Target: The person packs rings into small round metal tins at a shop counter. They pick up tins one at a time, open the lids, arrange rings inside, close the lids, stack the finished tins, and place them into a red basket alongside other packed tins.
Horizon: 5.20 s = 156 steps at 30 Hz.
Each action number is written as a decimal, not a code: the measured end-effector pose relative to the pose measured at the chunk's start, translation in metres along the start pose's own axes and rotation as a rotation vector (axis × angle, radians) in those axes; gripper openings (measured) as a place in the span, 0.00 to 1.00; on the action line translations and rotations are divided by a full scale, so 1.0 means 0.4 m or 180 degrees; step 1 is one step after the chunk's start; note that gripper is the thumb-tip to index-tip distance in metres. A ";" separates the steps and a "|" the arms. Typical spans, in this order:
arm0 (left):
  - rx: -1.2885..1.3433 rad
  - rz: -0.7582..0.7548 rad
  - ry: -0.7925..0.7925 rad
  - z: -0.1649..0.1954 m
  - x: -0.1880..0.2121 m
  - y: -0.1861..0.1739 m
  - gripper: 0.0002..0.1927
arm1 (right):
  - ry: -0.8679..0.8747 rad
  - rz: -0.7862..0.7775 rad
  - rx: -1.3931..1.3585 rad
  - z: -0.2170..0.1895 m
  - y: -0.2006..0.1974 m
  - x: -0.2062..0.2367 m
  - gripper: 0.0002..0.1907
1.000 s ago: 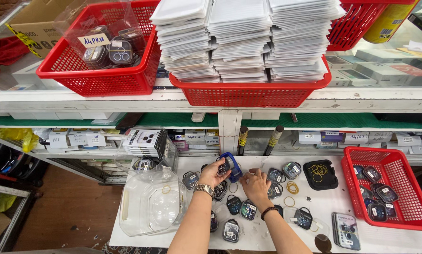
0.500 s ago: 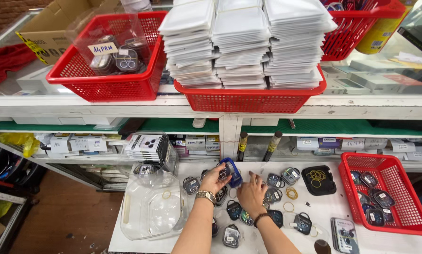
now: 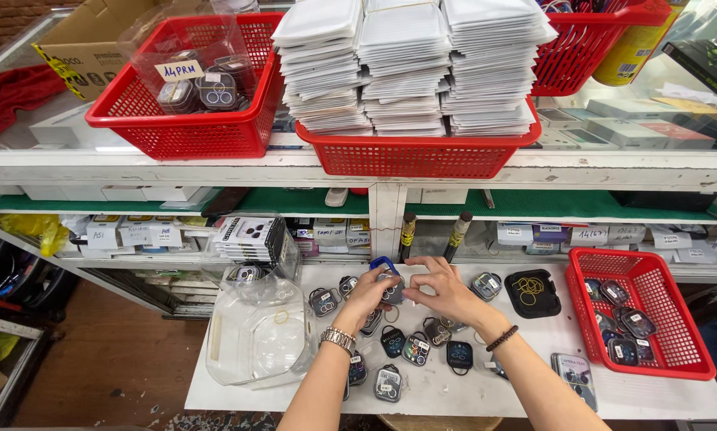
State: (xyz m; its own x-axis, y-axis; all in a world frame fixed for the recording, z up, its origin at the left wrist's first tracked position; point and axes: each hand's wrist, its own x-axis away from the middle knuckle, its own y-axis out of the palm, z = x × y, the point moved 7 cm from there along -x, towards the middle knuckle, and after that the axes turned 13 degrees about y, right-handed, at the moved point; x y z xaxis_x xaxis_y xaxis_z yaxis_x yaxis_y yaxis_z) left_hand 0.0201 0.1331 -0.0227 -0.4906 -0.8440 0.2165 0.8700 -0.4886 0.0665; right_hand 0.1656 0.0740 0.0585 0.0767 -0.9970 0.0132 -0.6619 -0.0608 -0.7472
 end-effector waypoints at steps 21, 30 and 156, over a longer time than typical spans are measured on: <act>0.1116 -0.0456 0.0108 0.013 0.062 0.034 0.18 | 0.0476 -0.0743 -0.0854 0.033 0.007 -0.022 0.17; 0.2744 -0.0472 -0.0016 0.002 0.088 0.076 0.10 | 0.0963 -0.1013 -0.2181 0.054 0.037 0.026 0.17; -0.2413 0.0714 0.1067 -0.063 0.177 -0.064 0.40 | 0.0754 -0.0086 -0.1354 -0.025 0.303 0.012 0.30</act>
State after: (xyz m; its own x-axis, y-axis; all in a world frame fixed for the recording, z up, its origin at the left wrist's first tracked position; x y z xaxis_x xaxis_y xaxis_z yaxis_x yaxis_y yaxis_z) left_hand -0.0380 0.0803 -0.0338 -0.4037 -0.9007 -0.1605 0.7386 -0.2174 -0.6381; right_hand 0.0782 0.0614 -0.0255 -0.0412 -0.9754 0.2167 -0.9119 -0.0520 -0.4072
